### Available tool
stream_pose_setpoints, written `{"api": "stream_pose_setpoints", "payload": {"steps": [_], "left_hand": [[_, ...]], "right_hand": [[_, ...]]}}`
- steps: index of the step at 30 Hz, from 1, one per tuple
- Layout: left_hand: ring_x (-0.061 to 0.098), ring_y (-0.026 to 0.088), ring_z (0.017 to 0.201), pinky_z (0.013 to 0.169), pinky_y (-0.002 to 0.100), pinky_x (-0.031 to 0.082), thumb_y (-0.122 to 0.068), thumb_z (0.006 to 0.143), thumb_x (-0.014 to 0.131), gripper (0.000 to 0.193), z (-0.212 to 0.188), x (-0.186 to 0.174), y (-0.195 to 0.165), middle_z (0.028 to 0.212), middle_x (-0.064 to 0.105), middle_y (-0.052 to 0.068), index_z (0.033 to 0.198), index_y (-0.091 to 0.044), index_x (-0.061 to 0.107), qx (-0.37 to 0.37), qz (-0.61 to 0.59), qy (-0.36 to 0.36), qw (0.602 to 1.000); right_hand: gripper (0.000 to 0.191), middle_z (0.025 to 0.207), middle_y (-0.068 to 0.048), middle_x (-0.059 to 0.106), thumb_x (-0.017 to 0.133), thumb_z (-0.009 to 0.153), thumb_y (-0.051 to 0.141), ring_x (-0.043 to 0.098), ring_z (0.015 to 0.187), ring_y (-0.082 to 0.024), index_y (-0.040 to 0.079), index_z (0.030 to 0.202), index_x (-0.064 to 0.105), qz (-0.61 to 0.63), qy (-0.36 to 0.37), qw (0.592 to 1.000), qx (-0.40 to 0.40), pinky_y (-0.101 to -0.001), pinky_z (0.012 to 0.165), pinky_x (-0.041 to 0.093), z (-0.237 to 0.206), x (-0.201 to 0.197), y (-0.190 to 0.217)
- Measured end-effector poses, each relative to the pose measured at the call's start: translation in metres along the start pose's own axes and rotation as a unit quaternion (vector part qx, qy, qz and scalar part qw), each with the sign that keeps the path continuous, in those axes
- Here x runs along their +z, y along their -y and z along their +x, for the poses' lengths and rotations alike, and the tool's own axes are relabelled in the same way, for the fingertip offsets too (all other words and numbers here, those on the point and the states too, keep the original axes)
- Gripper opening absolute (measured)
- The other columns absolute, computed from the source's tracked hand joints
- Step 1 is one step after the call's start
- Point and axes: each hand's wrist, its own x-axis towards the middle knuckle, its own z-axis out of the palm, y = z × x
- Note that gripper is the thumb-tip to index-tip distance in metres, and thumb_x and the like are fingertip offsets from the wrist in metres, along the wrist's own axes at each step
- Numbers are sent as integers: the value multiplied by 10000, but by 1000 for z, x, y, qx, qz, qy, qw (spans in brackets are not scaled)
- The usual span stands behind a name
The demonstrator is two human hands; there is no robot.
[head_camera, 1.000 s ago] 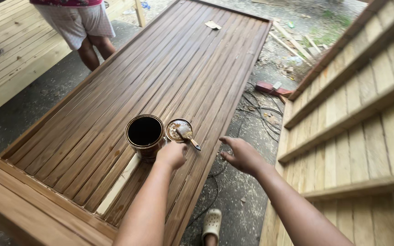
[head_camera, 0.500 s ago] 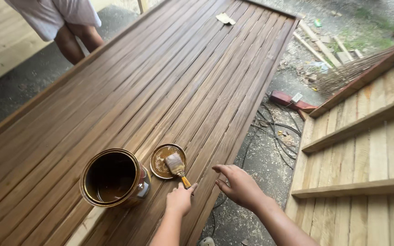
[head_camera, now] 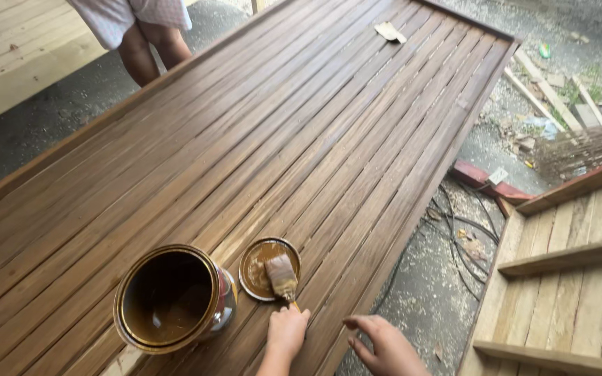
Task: The person applies dark wood stain with a brush to the rails and slats of a wooden bench frame, dipping the brush into a stain can on the workpiece and brushing along the grain, working section by section around the frame while other workers stain nearby furniture.
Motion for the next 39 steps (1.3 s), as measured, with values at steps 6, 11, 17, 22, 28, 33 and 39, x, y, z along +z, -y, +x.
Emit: {"api": "stream_pose_setpoints", "payload": {"steps": [6, 11, 17, 22, 28, 33, 39], "left_hand": [[668, 371, 875, 657, 489, 533, -181, 828, 691, 343, -11, -40, -4, 955, 665, 164, 1162, -164, 620, 36, -110, -159, 981], [693, 352, 821, 673, 464, 555, -174, 866, 688, 270, -61, -128, 22, 929, 684, 137, 1094, -71, 587, -91, -283, -392, 871], [617, 256, 620, 568, 355, 488, -73, 781, 673, 192, -167, -213, 96, 758, 640, 122, 973, -80, 670, -295, -381, -562, 672], [725, 247, 663, 603, 404, 551, -201, 945, 610, 106, -166, -214, 174, 729, 730, 88, 1003, -135, 669, -421, -372, -366, 742], [716, 352, 775, 680, 476, 562, -274, 880, 650, 206, -108, -135, 204, 830, 743, 132, 1037, -140, 665, -372, -316, -257, 834], [681, 372, 760, 663, 467, 543, -278, 871, 680, 209, -106, -104, 200, 821, 722, 168, 1029, -143, 700, -396, -335, -295, 802], [630, 185, 595, 516, 309, 475, -173, 967, 641, 141, -153, -106, 207, 728, 695, 93, 1055, -97, 721, -424, -619, -418, 513]], "right_hand": [[379, 1162, -56, 738, 711, 899, 273, 691, 1137, -235, 163, 1261, 691, 13, -21, 1000, 14, -358, 973, 547, 5, -7, 5], [377, 1158, -45, 739, 693, 891, 265, 684, 1145, -227, 181, 1258, 697, 15, -46, 999, 7, -360, 977, 539, 34, -39, 66], [329, 1198, -70, 716, 687, 899, 237, 641, 1186, -258, 136, 1212, 680, 12, -44, 997, -69, -373, 1000, 509, 67, -55, 136], [340, 1191, -57, 729, 682, 895, 233, 655, 1186, -241, 137, 1220, 684, 20, -43, 995, -87, -369, 1008, 510, 79, -58, 163], [385, 1201, -24, 721, 669, 910, 266, 654, 1191, -210, 181, 1285, 679, 2, 4, 1000, -31, -349, 1021, 512, 73, -64, 159], [378, 1201, -32, 729, 681, 904, 264, 649, 1198, -221, 165, 1269, 685, -28, -1, 997, -68, -356, 1028, 504, 65, -57, 143], [395, 1195, -25, 741, 696, 890, 258, 674, 1185, -206, 169, 1275, 691, 11, 9, 997, -81, -349, 1030, 515, 80, -50, 152]]}}
